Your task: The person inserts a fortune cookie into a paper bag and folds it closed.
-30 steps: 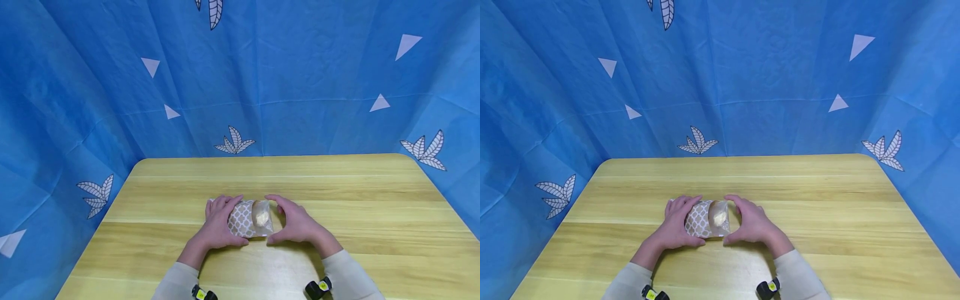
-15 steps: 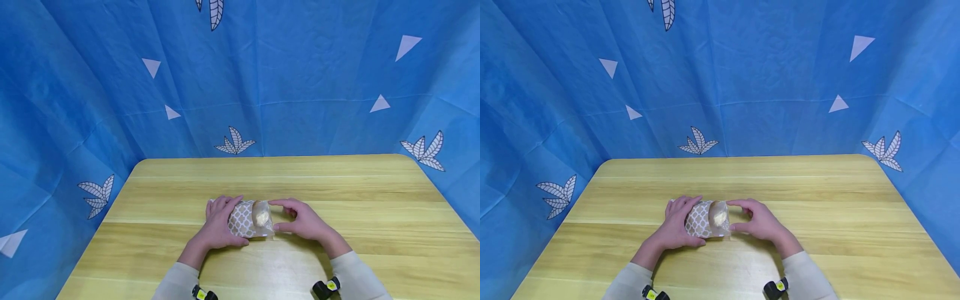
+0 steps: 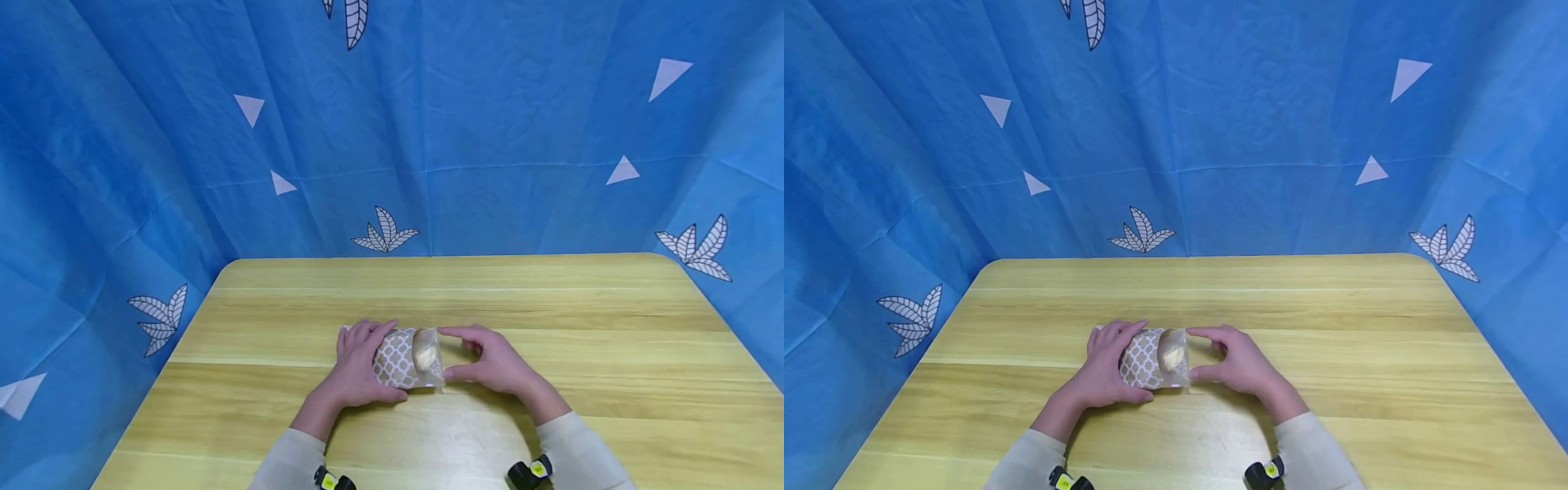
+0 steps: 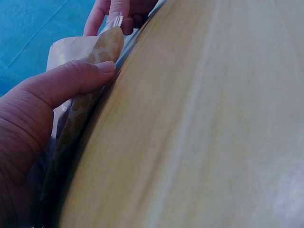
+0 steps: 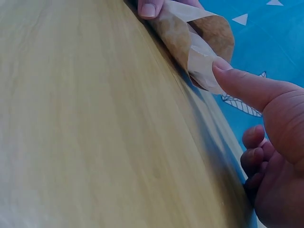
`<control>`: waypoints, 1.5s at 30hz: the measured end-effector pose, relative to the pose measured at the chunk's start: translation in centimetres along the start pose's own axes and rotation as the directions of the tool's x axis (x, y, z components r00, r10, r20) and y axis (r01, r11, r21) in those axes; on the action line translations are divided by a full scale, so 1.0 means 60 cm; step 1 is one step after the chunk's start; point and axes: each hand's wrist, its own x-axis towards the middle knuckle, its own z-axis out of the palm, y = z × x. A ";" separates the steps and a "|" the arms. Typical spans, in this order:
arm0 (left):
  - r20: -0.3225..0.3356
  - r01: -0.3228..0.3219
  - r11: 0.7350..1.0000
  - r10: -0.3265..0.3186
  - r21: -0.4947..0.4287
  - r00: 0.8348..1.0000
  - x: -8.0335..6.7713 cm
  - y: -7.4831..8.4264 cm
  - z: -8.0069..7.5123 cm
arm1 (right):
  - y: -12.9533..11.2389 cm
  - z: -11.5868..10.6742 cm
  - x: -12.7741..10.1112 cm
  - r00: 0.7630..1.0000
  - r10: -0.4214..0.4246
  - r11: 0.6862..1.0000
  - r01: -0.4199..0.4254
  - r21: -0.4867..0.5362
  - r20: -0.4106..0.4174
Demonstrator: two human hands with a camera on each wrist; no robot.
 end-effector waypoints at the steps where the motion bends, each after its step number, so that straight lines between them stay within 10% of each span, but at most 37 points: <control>1: 0.000 0.000 1.000 0.000 0.001 1.000 0.000 0.000 0.000 | -0.001 0.001 0.001 1.000 -0.003 1.000 0.003 -0.008 -0.002; 45: 0.007 0.001 0.999 -0.001 0.034 1.000 0.001 0.008 -0.002 | -0.015 0.022 0.007 1.000 -0.013 0.999 0.012 -0.052 -0.027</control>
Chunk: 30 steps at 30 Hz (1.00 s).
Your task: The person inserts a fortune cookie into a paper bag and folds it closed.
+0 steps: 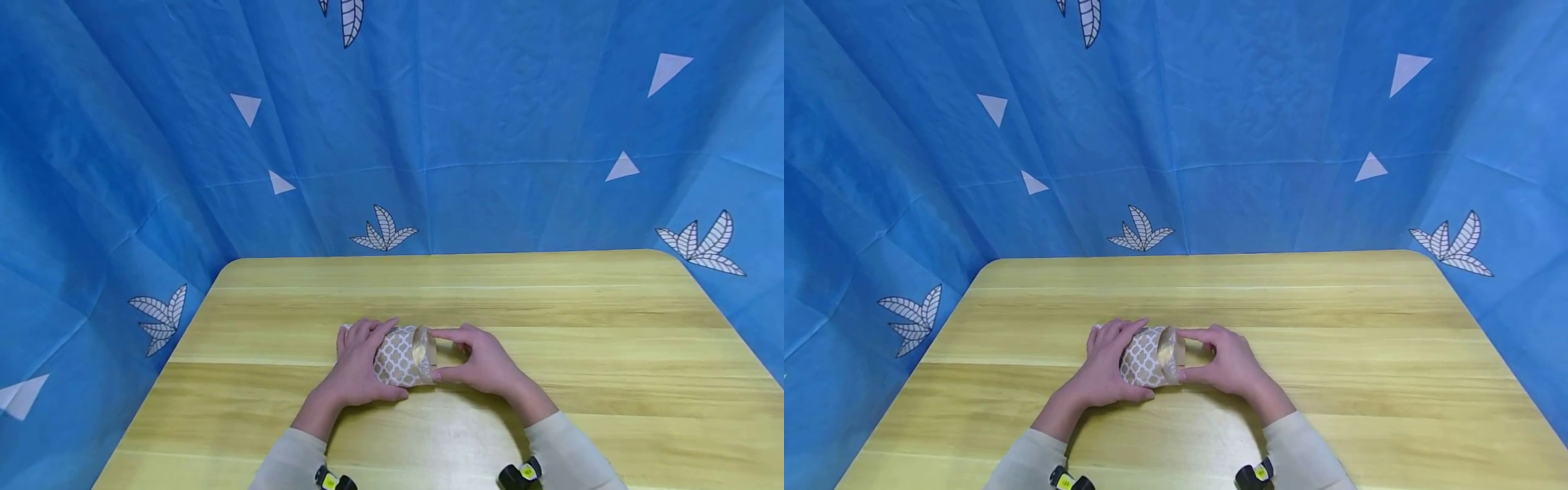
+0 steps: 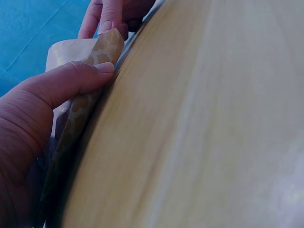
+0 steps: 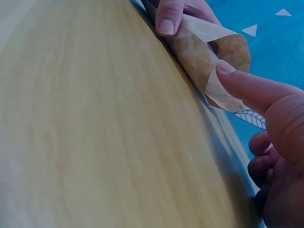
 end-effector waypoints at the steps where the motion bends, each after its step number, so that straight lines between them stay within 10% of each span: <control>1: 0.000 0.001 1.000 -0.001 0.001 1.000 0.000 0.000 0.000 | 0.000 0.001 0.000 1.000 0.000 1.000 0.000 -0.006 -0.001; 30: -0.004 0.006 1.000 -0.006 0.000 1.000 0.000 0.008 0.002 | -0.016 0.027 0.023 1.000 -0.029 0.987 0.030 -0.160 0.003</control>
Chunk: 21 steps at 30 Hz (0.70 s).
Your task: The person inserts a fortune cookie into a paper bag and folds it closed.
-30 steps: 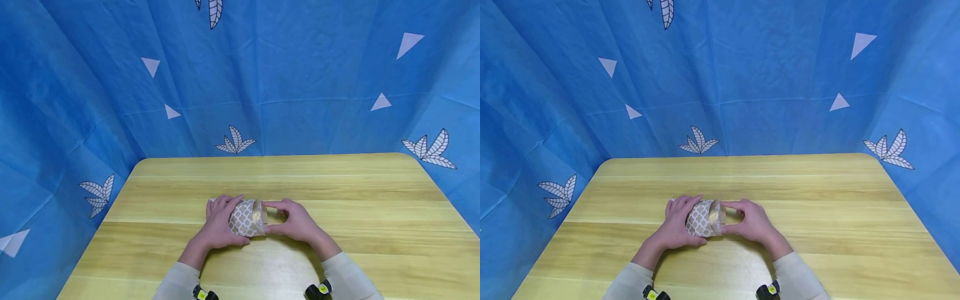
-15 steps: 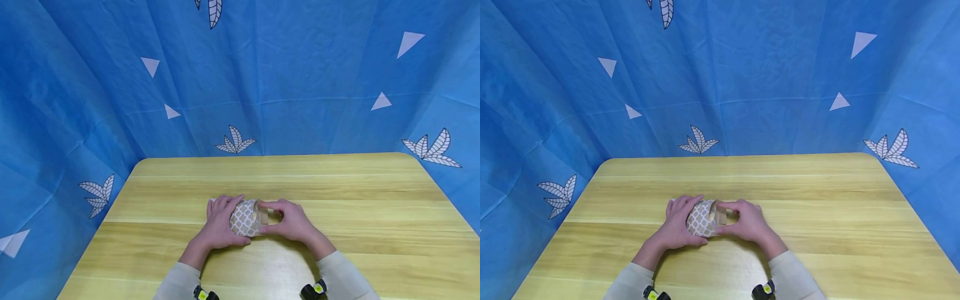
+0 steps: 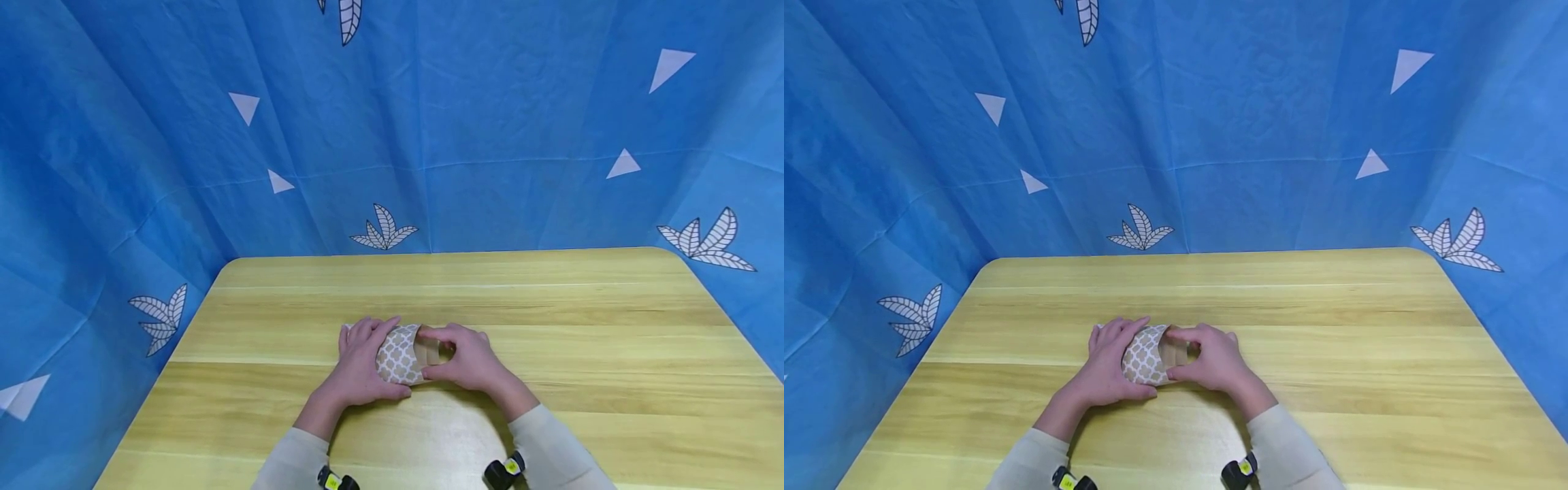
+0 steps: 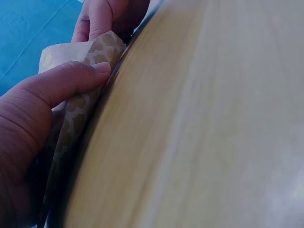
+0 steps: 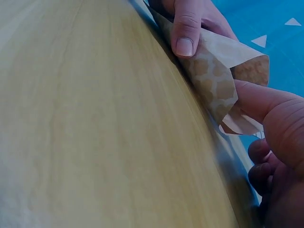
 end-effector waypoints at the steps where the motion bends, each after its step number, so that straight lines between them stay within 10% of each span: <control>1: 0.000 0.000 1.000 0.000 0.003 1.000 0.000 0.001 0.000 | -0.001 -0.001 0.000 1.000 0.005 1.000 -0.004 -0.004 0.002; 11: 0.002 0.009 0.999 -0.009 0.031 1.000 0.001 0.006 -0.002 | 0.001 0.002 0.002 1.000 0.005 1.000 -0.005 0.008 0.015; 21: 0.004 0.048 0.993 -0.049 0.109 0.999 -0.005 0.011 -0.005 | 0.009 -0.008 -0.011 0.997 0.065 0.960 -0.054 0.275 -0.032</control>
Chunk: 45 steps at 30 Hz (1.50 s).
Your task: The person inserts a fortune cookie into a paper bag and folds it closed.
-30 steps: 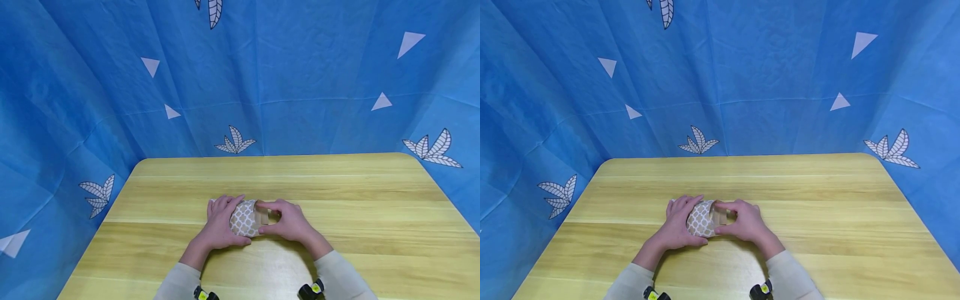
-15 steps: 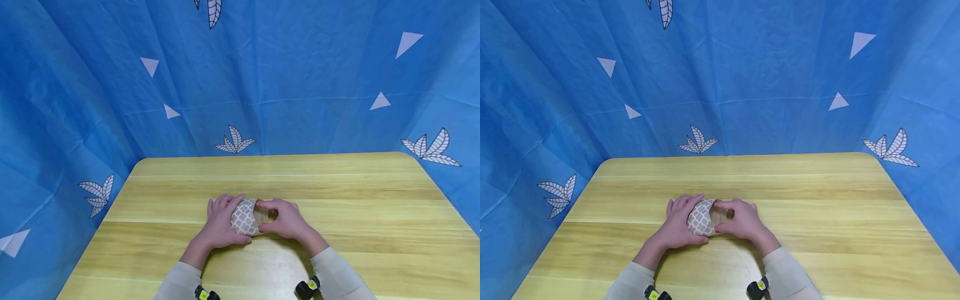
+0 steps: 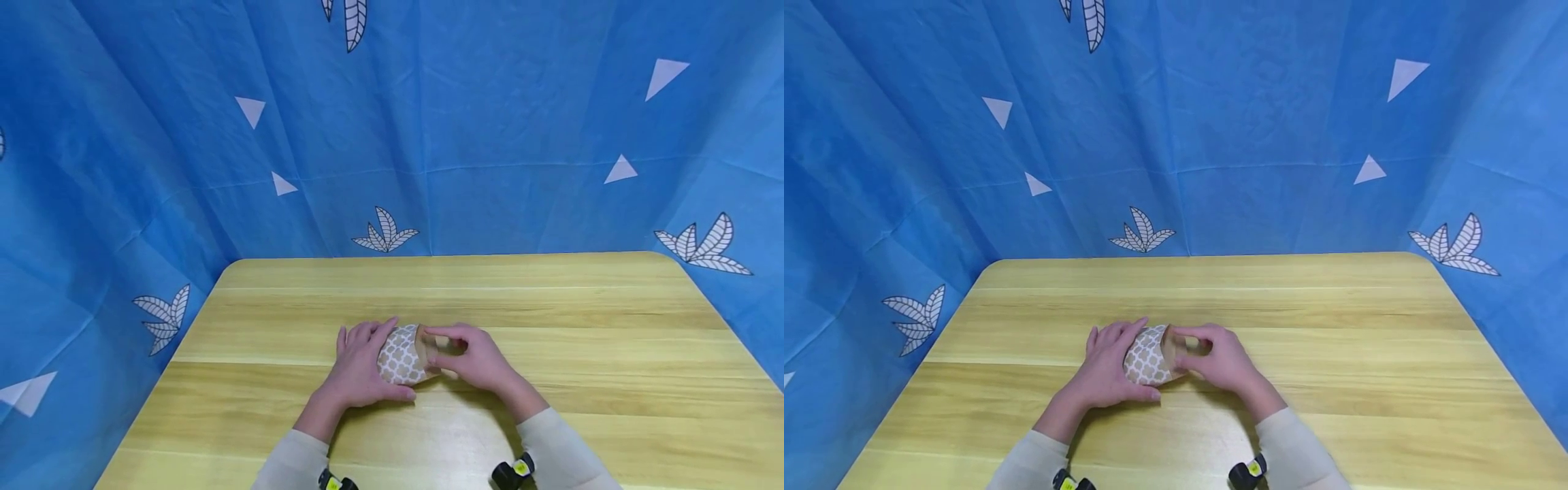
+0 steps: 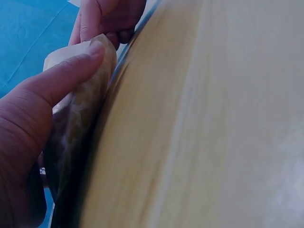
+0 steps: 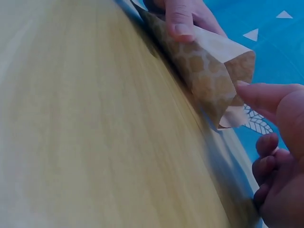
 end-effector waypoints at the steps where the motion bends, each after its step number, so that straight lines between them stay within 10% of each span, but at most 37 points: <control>1: 0.002 0.007 1.000 -0.007 0.004 1.000 -0.002 0.001 -0.001 | -0.001 -0.001 -0.002 1.000 0.013 1.000 -0.013 0.014 -0.011; 23: -0.009 0.107 0.994 -0.108 -0.033 0.994 -0.040 0.034 -0.024 | -0.019 -0.008 -0.048 0.956 0.203 0.970 -0.168 0.175 -0.211; 45: -0.034 0.157 0.937 -0.176 -0.312 0.984 -0.038 0.033 -0.030 | -0.042 0.005 -0.047 0.942 0.307 0.939 -0.278 0.200 -0.133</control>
